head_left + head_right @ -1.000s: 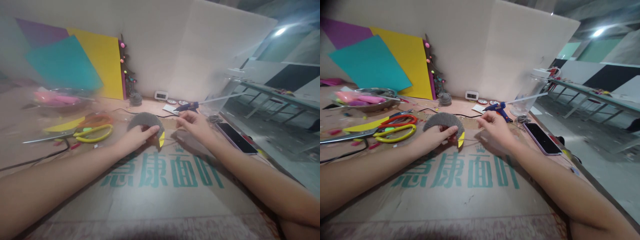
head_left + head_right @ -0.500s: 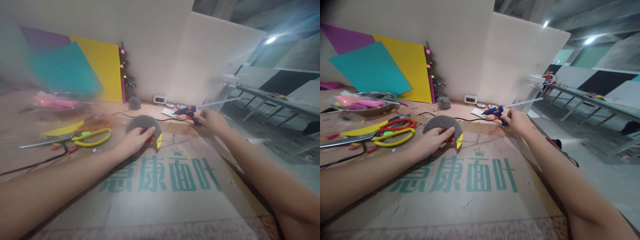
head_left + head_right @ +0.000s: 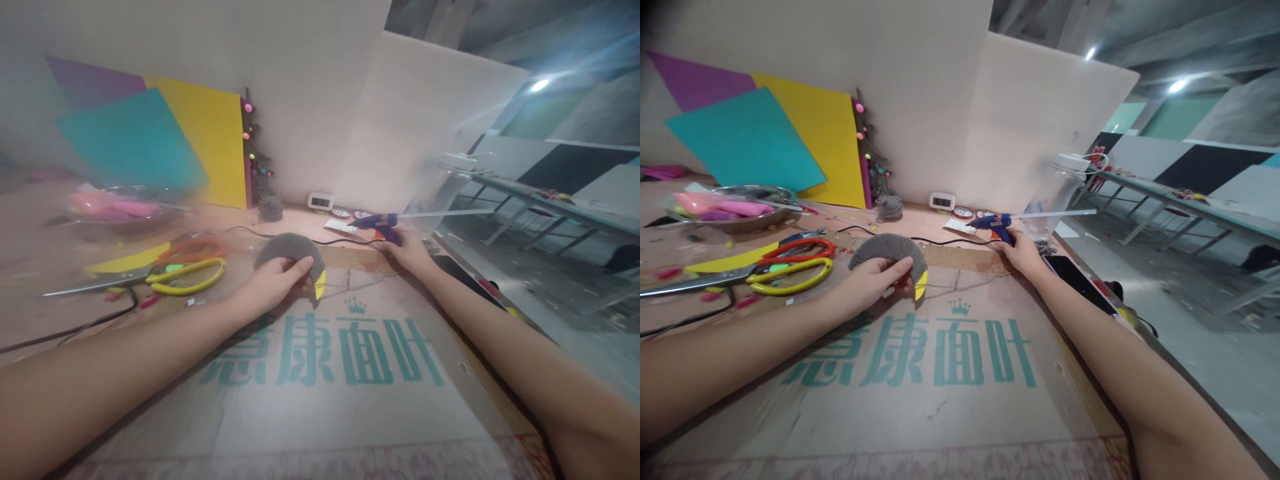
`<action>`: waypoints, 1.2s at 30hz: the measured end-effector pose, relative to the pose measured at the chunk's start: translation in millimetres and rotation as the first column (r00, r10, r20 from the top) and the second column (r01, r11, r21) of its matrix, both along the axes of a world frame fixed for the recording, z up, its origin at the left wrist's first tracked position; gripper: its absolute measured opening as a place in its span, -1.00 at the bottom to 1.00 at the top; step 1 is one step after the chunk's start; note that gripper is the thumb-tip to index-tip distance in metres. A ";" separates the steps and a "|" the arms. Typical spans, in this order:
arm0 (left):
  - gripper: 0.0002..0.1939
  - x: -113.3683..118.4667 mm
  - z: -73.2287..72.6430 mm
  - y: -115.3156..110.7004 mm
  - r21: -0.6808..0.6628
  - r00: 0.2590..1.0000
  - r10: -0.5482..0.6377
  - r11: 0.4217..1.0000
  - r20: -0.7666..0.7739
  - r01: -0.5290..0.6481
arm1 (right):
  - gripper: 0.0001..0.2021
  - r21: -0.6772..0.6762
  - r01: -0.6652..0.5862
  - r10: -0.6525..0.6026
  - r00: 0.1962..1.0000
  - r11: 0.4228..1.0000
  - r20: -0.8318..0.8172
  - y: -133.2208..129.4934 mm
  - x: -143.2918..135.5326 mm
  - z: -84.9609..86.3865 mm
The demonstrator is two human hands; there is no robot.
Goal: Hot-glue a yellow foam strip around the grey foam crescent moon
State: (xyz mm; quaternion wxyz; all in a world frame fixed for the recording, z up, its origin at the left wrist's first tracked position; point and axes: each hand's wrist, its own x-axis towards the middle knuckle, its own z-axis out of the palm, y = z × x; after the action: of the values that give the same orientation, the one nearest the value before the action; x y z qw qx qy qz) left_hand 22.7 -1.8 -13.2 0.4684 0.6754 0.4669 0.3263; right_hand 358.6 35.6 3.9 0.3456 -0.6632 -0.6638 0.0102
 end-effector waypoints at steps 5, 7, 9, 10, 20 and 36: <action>-0.38 0.6 -2.4 2.5 0.015 1.000 -0.006 1.000 0.023 0.006 | -0.61 0.039 0.043 -0.041 0.998 0.998 -0.037 1.0 0.0 0.1; -0.38 1.0 -0.9 1.6 0.010 0.999 -0.008 1.000 0.034 0.008 | -0.60 0.029 0.073 -0.071 0.995 0.997 -0.077 -3.1 -5.1 5.3; -0.38 1.4 0.5 0.8 0.017 0.999 -0.007 1.000 0.051 0.006 | -0.57 -0.023 0.125 -0.127 0.983 0.992 -0.130 -9.3 -13.4 12.9; -0.39 1.5 1.0 0.6 0.028 0.998 0.003 1.000 0.061 -0.005 | -0.56 -0.062 0.148 -0.156 0.976 0.987 -0.149 -13.0 -18.9 16.9; -0.41 -4.8 9.2 -0.3 0.120 0.991 0.128 0.985 -0.033 -0.123 | -0.68 0.042 -0.204 0.207 0.940 0.978 -0.273 -72.8 -109.0 32.9; -0.46 -5.8 14.4 0.7 0.294 0.979 0.199 0.939 -0.041 -0.178 | -0.63 -0.071 -0.346 0.334 0.932 0.936 -0.141 -83.0 -101.7 9.8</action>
State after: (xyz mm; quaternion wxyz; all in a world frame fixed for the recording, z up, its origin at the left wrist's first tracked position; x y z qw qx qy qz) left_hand 16.9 -1.1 1.1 0.3147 0.6997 0.4928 0.4106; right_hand 256.9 -47.4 13.6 0.3484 -0.5519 -0.7441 0.1430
